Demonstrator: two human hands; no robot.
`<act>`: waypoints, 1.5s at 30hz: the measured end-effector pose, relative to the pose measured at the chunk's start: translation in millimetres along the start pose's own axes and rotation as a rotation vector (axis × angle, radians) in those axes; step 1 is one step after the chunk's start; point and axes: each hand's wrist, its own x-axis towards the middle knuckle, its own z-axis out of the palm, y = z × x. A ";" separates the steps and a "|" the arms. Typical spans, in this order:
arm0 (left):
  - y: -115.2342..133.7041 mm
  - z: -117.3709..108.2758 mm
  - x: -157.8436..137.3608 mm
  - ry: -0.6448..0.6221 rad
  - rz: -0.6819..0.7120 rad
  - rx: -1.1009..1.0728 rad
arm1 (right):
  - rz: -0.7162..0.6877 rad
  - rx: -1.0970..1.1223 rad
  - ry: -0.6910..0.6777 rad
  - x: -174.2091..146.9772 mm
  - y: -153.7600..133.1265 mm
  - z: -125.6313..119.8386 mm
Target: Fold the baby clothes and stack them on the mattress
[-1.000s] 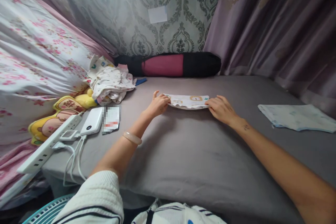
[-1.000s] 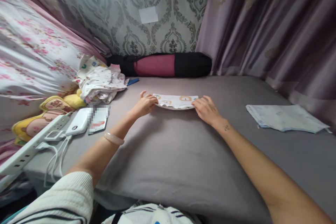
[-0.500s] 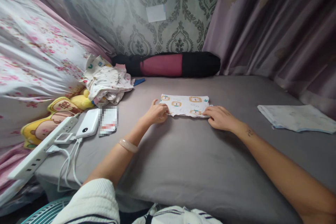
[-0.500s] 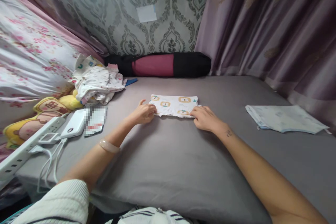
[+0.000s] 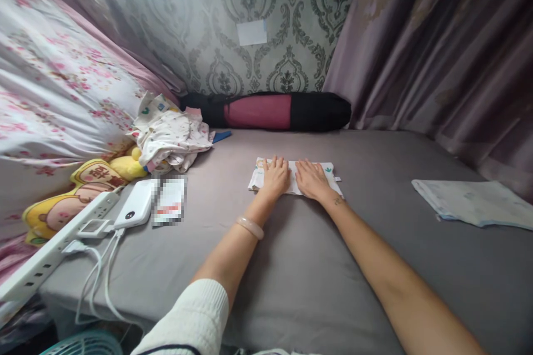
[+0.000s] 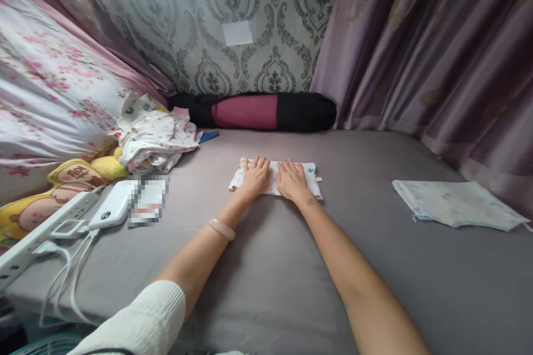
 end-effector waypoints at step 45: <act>-48.3 12.4 -0.4 -0.184 -0.292 0.016 | 0.424 -0.029 -0.069 -4.5 47.6 24.2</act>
